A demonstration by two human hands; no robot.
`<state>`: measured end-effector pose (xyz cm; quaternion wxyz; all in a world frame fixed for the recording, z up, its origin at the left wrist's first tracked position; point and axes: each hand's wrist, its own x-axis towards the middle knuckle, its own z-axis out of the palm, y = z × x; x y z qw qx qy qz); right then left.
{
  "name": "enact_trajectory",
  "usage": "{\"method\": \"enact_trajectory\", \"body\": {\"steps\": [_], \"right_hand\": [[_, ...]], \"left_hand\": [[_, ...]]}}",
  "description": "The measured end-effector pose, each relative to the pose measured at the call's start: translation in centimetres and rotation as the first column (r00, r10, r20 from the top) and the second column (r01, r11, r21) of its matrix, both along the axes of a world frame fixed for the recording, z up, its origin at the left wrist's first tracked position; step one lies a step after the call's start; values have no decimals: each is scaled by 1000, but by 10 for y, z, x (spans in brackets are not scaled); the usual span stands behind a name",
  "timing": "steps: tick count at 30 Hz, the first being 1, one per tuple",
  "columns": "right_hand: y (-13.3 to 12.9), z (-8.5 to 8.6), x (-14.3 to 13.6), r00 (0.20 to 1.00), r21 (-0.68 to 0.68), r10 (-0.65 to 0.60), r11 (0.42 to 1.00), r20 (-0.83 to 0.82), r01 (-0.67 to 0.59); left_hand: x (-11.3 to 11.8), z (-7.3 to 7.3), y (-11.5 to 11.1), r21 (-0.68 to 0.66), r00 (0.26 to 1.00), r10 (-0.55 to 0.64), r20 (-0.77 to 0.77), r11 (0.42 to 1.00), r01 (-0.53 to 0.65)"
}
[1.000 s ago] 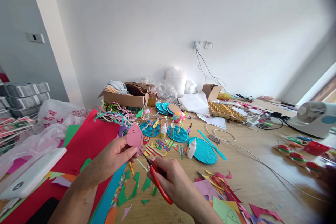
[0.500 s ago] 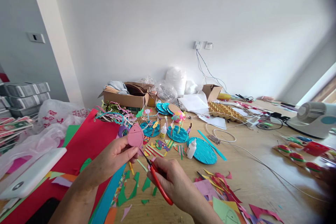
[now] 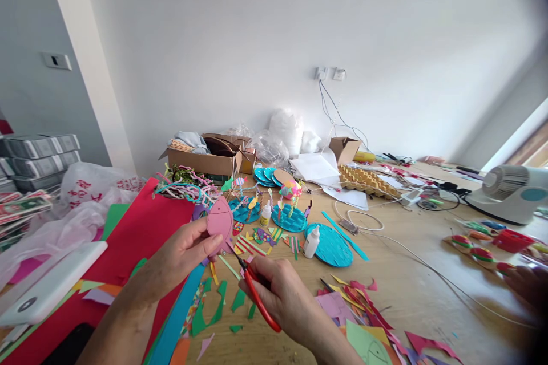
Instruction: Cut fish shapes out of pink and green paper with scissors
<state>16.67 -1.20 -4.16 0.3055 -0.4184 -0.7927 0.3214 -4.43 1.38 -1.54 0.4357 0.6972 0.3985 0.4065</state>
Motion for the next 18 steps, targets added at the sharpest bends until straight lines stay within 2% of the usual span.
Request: {"method": "enact_trajectory", "body": {"steps": [10, 18], "right_hand": [[0, 2, -1, 1000, 2, -19, 1000, -5, 19], [0, 0, -1, 1000, 7, -23, 1000, 5, 23]], "left_hand": [[5, 4, 0, 19, 1000, 14, 24, 1000, -15], [3, 0, 1, 19, 1000, 12, 3, 1000, -12]]}}
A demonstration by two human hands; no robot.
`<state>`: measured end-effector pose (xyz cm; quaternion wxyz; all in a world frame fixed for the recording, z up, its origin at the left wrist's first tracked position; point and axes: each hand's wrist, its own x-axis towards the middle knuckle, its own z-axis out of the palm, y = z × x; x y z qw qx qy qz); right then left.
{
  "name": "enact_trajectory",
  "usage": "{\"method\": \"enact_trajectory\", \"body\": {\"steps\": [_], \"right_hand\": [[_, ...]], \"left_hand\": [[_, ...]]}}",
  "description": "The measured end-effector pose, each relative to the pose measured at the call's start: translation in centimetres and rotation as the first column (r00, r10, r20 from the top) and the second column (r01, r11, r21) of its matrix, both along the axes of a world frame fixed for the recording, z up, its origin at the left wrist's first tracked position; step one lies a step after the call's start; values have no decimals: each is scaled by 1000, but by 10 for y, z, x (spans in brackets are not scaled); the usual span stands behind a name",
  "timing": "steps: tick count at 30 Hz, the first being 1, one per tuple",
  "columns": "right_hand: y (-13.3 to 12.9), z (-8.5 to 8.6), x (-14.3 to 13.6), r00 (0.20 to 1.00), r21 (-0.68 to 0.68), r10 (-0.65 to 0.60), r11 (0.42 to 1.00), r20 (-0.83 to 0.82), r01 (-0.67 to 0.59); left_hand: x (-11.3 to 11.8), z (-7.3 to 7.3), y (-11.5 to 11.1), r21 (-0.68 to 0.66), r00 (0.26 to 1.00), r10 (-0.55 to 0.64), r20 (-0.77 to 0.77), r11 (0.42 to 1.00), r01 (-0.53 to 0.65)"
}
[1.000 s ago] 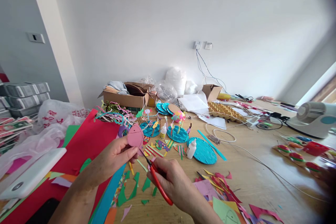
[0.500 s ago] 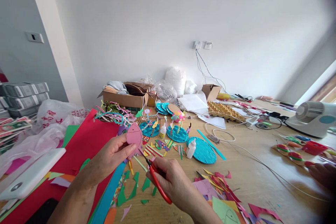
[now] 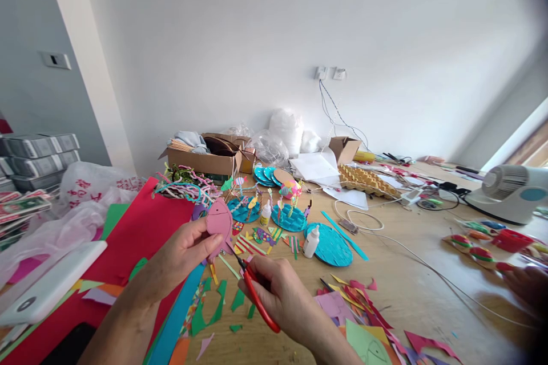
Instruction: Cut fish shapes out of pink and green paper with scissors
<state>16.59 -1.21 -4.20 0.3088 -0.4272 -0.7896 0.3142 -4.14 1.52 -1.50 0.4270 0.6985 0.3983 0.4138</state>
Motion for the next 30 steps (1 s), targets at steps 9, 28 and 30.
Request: {"method": "enact_trajectory", "body": {"steps": [9, 28, 30], "right_hand": [[0, 1, 0, 1000, 0, 1, 1000, -6, -1], [3, -1, -4, 983, -171, 8, 984, -182, -40], [3, -4, -7, 964, -233, 6, 970, -265, -70]], "left_hand": [[2, 1, 1, -12, 1000, 0, 4, 1000, 0], [17, 2, -1, -83, 973, 124, 196, 990, -110], [22, 1, -2, -101, 963, 124, 241, 990, -102]]}}
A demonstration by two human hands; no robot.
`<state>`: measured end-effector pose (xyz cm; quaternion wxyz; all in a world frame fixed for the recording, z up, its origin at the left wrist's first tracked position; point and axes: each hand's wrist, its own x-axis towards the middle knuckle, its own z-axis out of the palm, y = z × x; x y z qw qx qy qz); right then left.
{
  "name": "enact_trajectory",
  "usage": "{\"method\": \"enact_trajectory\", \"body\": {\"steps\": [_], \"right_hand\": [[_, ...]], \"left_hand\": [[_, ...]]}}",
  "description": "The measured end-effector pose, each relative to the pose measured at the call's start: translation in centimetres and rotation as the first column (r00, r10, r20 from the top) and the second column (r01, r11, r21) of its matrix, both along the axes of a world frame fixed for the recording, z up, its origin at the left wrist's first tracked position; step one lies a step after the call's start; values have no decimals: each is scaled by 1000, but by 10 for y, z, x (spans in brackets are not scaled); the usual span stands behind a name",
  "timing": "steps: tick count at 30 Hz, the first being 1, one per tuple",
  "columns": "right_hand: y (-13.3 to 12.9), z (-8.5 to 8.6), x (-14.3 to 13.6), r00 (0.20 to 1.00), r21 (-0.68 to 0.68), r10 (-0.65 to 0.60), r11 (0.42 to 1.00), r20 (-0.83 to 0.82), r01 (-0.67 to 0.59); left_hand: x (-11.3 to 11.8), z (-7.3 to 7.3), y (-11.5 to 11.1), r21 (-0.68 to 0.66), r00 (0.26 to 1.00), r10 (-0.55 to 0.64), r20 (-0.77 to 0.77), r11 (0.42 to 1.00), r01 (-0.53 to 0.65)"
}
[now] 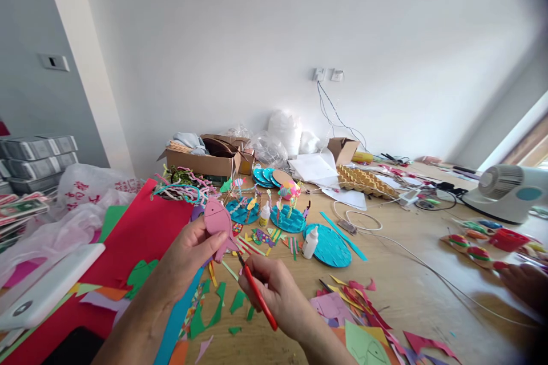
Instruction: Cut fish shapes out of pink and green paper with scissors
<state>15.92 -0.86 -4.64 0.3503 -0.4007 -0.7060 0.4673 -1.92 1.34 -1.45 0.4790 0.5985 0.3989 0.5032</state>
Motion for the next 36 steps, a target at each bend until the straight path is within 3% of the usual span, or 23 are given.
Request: {"method": "enact_trajectory", "body": {"steps": [5, 10, 17, 25, 36], "right_hand": [[0, -7, -7, 981, -164, -9, 986, -191, -23], [-3, -3, -11, 960, -194, -16, 980, -280, -40], [-3, 0, -11, 959, -209, 11, 975, -284, -72], [-1, -2, -10, 960, -213, 8, 975, -279, -70], [-2, -2, -10, 967, -194, -12, 980, -253, -39]], "left_hand": [[9, -1, -3, 21, 1000, 19, 7, 1000, -19], [13, -2, -5, 52, 995, 87, -51, 995, -85], [13, -11, -3, 9, 995, 104, -6, 995, -104], [18, -3, -7, -25, 997, 83, -7, 996, -83], [19, -4, -7, -28, 996, 94, 7, 995, -94]]}}
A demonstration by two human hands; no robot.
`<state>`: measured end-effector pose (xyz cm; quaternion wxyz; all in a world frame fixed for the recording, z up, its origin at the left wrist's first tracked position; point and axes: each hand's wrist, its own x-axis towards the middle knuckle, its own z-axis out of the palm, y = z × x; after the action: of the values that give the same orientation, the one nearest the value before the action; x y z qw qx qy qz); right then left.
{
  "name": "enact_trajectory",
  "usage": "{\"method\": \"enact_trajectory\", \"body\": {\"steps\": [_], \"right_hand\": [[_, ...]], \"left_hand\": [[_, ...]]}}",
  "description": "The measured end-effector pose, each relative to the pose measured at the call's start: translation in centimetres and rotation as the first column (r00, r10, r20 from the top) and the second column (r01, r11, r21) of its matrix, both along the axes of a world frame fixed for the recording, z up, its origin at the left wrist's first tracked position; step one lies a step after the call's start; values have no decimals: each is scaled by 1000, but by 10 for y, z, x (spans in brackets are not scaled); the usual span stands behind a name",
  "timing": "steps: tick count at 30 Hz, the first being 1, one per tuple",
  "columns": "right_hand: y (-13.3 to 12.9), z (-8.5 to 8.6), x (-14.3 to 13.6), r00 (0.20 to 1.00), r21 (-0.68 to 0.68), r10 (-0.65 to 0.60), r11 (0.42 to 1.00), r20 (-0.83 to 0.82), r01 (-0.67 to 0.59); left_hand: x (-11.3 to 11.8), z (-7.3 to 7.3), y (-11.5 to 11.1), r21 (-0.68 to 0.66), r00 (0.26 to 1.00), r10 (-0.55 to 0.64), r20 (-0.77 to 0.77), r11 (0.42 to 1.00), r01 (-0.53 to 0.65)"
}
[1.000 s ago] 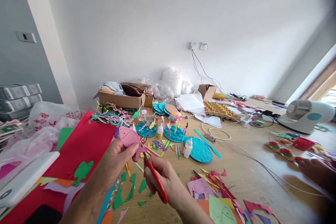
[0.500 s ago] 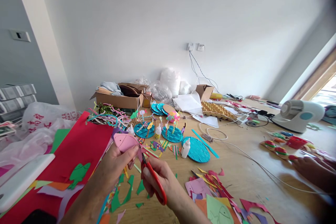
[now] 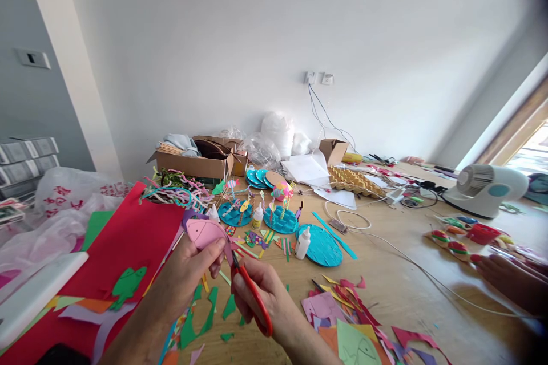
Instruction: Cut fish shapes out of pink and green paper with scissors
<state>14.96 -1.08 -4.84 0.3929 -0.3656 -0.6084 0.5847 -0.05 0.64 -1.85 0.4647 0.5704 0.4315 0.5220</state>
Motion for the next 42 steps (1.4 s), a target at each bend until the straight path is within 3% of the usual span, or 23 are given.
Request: {"method": "enact_trajectory", "body": {"steps": [15, 31, 42], "right_hand": [[1, -10, 0, 998, 59, -52, 997, 23, 50], [0, -8, 1, 992, 183, -102, 979, 81, 85], [-2, -1, 1, 994, 62, -63, 996, 90, 58]], "left_hand": [[-4, 0, 3, 7, 999, -39, -17, 999, 39], [-10, 2, 3, 38, 994, -46, -94, 998, 50], [-4, 7, 0, 31, 989, -39, -142, 999, 44]]}}
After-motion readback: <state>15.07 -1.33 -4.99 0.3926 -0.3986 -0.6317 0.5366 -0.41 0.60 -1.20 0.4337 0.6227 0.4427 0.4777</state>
